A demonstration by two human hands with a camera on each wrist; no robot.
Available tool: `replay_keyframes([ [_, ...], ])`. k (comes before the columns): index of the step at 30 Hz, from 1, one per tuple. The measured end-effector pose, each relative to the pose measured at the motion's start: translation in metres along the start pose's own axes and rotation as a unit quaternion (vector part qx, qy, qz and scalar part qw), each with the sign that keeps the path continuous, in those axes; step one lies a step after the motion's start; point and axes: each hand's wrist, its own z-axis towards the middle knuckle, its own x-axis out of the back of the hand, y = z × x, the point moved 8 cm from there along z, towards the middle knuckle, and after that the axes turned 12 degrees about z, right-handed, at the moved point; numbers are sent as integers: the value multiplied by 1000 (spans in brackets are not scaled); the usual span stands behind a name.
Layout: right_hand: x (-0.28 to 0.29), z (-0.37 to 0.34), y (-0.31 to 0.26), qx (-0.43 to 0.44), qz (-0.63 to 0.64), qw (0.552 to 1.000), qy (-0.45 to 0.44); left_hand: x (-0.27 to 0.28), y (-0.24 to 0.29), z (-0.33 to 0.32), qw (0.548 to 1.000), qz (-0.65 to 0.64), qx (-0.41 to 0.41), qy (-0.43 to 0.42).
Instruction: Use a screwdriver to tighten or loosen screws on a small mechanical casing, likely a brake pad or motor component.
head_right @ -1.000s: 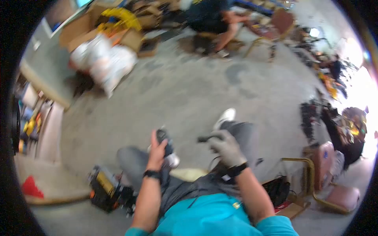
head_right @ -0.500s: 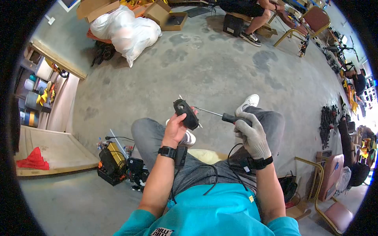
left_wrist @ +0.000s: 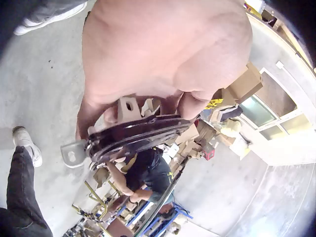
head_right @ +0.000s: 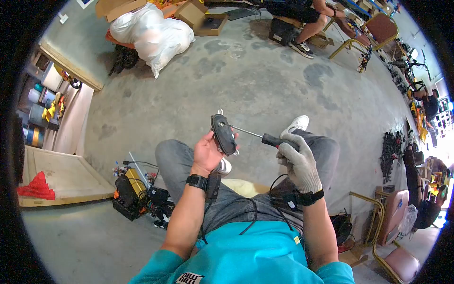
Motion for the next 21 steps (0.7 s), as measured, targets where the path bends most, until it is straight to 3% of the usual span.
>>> replay_keyframes([
  [4, -3, -1, -5, 2, -8, 1000, -3, 5, -2, 0, 995, 93, -14, 17],
  [21, -2, 4, -8, 28, -42, 999, 7, 15, -5, 4, 978, 207, -32, 1],
])
